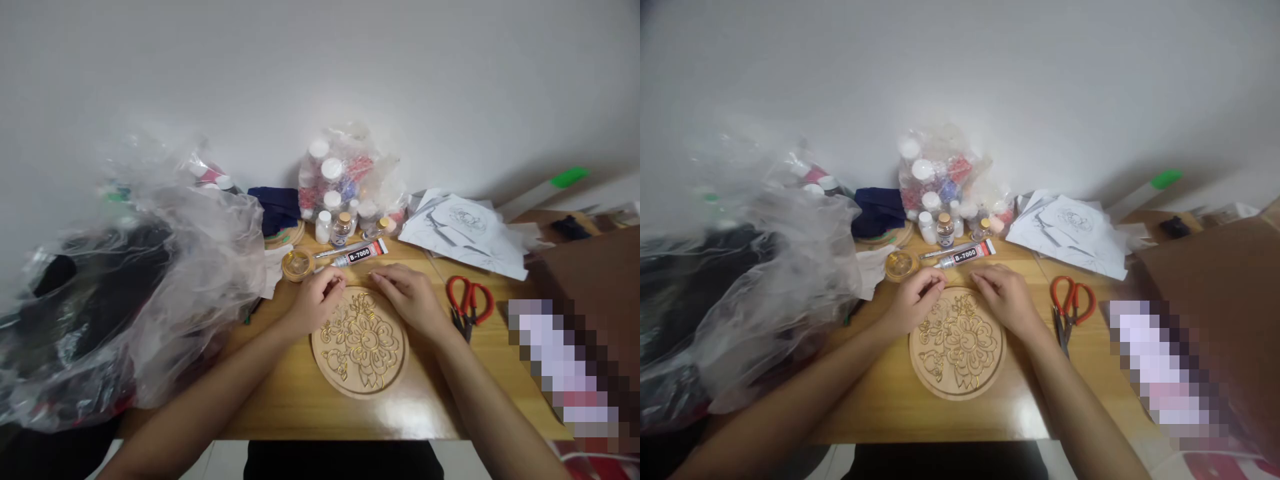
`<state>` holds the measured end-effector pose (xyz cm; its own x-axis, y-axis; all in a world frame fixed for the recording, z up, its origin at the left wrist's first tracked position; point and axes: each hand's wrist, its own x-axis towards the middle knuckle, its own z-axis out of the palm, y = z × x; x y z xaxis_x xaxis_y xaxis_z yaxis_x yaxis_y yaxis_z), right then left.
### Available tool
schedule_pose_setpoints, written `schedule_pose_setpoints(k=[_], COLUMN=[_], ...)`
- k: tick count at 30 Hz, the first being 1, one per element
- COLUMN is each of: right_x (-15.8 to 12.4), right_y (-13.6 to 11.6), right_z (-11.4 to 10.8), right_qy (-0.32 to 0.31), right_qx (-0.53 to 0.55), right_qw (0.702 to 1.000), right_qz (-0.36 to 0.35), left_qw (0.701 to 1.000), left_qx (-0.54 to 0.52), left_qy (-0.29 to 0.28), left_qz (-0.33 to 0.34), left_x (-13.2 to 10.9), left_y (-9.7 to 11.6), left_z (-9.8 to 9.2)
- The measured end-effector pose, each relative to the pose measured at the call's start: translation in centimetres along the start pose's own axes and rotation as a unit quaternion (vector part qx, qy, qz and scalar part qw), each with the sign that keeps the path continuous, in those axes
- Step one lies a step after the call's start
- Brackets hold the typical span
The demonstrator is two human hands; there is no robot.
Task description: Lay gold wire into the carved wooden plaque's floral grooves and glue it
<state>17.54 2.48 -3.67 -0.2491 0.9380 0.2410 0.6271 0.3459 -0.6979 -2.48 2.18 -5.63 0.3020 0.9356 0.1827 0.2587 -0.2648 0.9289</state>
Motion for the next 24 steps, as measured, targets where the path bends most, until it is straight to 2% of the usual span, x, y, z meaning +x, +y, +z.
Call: schedule_pose_setpoints(k=[5,15,21,24], right_x=[-0.2,-0.2,-0.2,-0.1], right_y=[-0.4,-0.3,-1.2,-1.5], right_z=[0.3,1.0,0.4,0.4], right_qy=[-0.046,-0.025,-0.048,-0.051], right_qx=[-0.007,-0.001,0.036,0.049], right_qw=[0.999,1.000,0.998,0.996], right_qz=[-0.001,0.010,-0.037,-0.055], left_qw=[1.000,1.000,1.000,0.999], left_qx=[-0.004,0.006,0.005,0.035], left_qy=[-0.007,-0.026,-0.008,-0.015], left_qz=[0.002,0.011,-0.003,0.032], left_x=[0.0,0.1,0.0,0.2], left_y=[0.0,-0.2,-0.5,-0.2], left_z=[0.0,0.2,0.2,0.0])
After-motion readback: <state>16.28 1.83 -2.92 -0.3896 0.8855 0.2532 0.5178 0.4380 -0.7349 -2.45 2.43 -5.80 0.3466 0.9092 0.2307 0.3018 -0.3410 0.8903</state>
